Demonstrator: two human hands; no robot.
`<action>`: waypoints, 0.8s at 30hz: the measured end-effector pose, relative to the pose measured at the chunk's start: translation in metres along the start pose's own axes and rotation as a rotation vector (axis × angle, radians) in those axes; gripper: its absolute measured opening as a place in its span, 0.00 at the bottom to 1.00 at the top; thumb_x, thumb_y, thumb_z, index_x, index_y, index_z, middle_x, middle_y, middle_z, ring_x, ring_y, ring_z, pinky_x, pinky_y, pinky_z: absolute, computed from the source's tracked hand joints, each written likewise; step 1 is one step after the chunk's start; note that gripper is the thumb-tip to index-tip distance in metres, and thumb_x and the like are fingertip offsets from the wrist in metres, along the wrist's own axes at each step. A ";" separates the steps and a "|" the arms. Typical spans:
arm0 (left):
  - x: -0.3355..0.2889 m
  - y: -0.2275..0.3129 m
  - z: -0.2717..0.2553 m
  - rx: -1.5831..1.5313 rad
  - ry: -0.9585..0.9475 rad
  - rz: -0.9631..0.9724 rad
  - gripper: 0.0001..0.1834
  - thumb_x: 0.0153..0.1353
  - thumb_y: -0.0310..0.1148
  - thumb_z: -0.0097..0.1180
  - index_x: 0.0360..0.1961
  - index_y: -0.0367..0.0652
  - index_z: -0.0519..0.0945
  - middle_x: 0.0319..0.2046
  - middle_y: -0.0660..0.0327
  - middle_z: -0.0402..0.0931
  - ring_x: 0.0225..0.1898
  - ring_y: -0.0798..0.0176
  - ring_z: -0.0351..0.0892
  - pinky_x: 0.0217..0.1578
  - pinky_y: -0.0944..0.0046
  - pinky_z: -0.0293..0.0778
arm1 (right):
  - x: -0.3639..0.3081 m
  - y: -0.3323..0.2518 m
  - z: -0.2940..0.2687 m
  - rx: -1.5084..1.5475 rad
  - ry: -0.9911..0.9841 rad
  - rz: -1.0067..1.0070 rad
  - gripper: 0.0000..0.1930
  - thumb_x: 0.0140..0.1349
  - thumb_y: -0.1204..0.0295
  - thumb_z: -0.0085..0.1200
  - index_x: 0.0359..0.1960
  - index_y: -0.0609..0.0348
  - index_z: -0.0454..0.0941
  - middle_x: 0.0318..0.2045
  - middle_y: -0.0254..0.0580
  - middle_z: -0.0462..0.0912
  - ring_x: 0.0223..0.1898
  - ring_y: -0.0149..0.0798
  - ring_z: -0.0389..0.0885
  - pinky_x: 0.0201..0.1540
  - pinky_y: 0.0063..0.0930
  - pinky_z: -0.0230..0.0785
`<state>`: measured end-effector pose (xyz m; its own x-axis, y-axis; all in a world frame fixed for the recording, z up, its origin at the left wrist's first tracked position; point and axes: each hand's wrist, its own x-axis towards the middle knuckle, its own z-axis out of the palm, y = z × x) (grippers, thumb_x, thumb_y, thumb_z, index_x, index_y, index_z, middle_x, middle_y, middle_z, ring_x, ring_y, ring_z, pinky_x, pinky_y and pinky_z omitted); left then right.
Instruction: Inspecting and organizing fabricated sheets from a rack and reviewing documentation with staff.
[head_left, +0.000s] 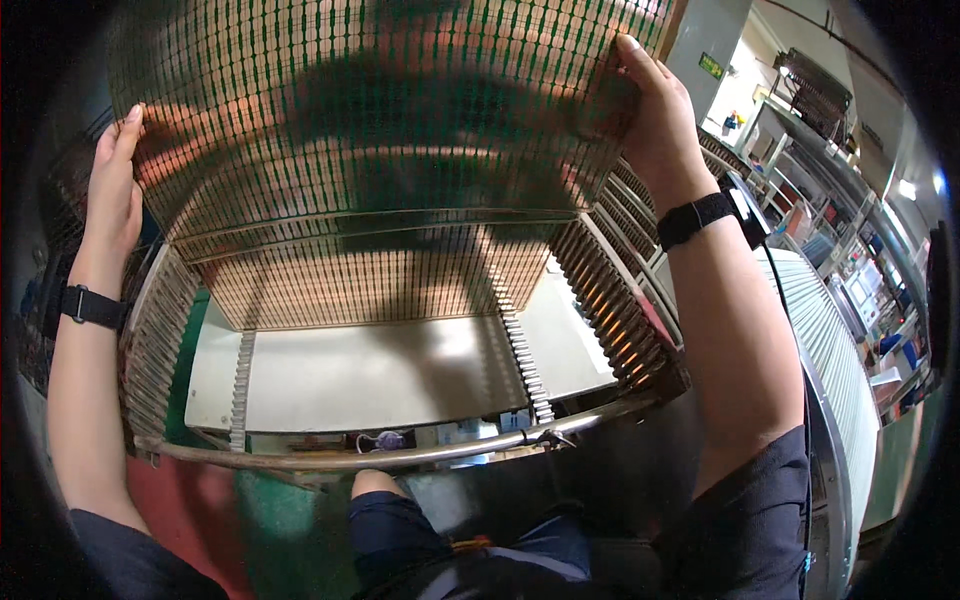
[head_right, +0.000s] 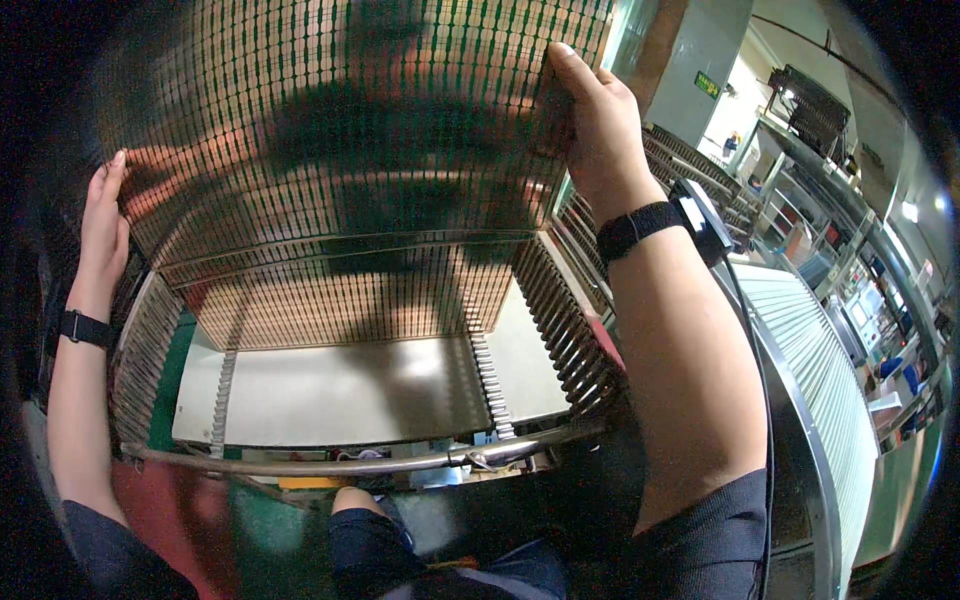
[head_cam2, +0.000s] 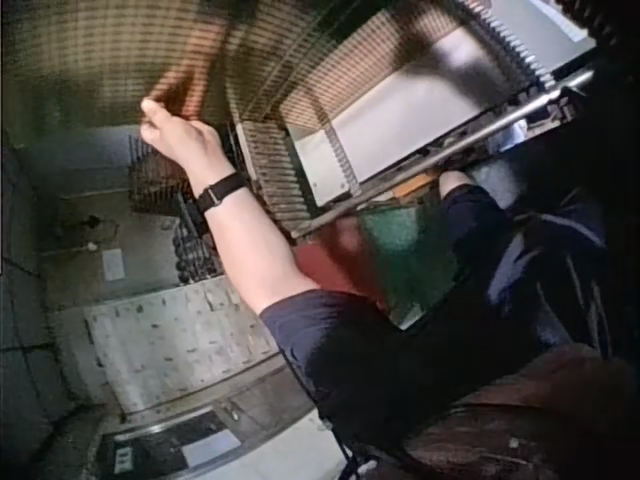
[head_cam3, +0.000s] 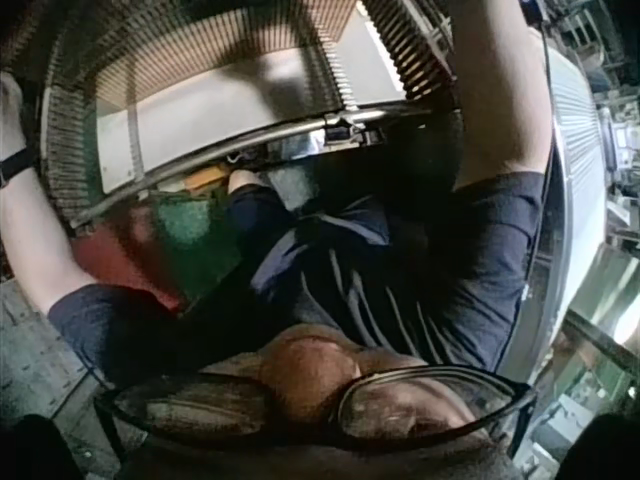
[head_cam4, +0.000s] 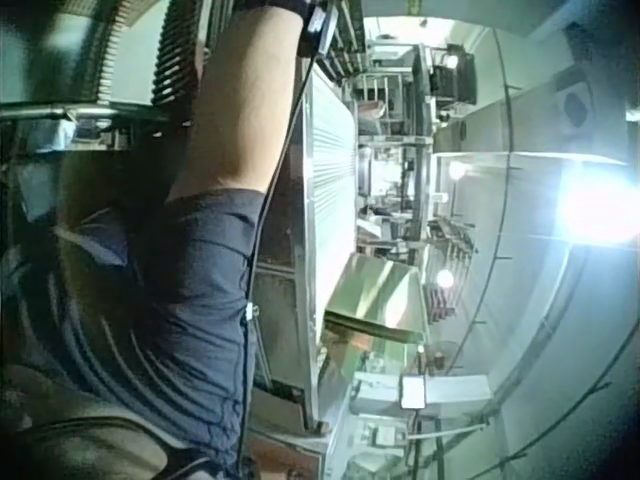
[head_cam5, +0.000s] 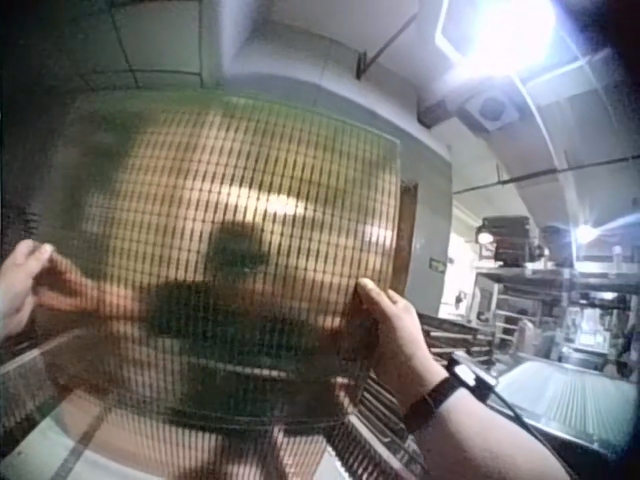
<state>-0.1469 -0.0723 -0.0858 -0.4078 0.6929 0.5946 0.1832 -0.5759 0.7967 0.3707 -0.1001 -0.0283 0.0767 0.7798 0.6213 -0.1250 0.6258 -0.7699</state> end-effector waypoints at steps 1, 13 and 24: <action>0.002 -0.001 -0.003 0.003 0.000 0.000 0.33 0.69 0.55 0.56 0.62 0.40 0.70 0.60 0.59 0.69 0.66 0.63 0.61 0.71 0.53 0.48 | 0.001 0.000 0.001 0.014 -0.011 -0.001 0.14 0.70 0.62 0.57 0.44 0.62 0.77 0.36 0.39 0.84 0.34 0.35 0.85 0.37 0.33 0.81; -0.015 0.012 0.010 0.172 0.049 0.160 0.45 0.70 0.54 0.56 0.75 0.39 0.52 0.72 0.52 0.57 0.73 0.58 0.54 0.73 0.53 0.43 | -0.011 0.021 -0.013 -0.007 0.161 -0.043 0.17 0.67 0.61 0.61 0.45 0.65 0.76 0.37 0.39 0.81 0.37 0.33 0.81 0.39 0.30 0.77; -0.009 0.011 -0.004 -0.024 -0.043 0.239 0.27 0.70 0.43 0.59 0.62 0.40 0.66 0.53 0.61 0.70 0.58 0.64 0.67 0.64 0.62 0.59 | -0.015 0.030 -0.002 -0.024 0.204 -0.026 0.19 0.67 0.59 0.61 0.48 0.63 0.77 0.40 0.39 0.81 0.40 0.33 0.80 0.43 0.28 0.75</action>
<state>-0.1443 -0.0865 -0.0831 -0.3166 0.5530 0.7707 0.2480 -0.7359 0.6300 0.3677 -0.0924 -0.0610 0.2786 0.7492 0.6009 -0.0967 0.6443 -0.7586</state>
